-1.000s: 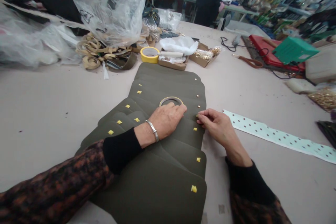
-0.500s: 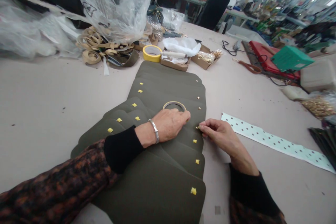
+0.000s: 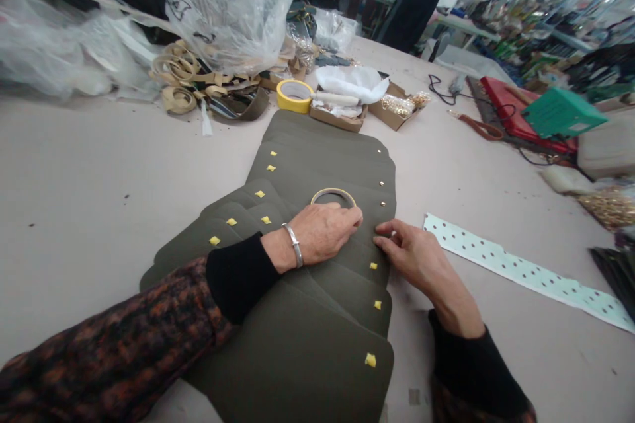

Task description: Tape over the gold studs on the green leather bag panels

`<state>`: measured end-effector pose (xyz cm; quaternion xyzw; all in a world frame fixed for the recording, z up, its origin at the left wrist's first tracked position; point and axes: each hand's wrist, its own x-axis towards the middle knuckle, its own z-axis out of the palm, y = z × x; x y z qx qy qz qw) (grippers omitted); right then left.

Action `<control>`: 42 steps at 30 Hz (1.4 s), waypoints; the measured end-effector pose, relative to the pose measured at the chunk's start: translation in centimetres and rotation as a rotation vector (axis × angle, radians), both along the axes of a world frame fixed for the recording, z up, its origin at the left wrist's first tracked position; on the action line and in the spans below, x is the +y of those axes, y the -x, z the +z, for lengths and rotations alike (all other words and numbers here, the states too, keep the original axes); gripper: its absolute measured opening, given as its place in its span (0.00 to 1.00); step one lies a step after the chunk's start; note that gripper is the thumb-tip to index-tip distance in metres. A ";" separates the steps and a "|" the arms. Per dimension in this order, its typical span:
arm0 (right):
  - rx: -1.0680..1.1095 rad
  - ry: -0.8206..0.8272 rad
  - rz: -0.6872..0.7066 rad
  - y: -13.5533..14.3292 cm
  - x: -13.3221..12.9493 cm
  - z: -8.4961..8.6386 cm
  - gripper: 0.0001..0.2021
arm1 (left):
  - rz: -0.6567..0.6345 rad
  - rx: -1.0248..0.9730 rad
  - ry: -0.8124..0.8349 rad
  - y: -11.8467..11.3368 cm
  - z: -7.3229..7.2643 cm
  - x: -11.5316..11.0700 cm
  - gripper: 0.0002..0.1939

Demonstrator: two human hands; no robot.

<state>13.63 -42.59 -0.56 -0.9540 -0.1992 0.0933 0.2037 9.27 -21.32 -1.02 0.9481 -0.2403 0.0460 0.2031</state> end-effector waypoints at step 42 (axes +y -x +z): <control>-0.382 -0.432 0.300 3.0 0.9 3.5 0.07 | -0.041 -0.179 0.209 1.3 0.9 -1.4 0.23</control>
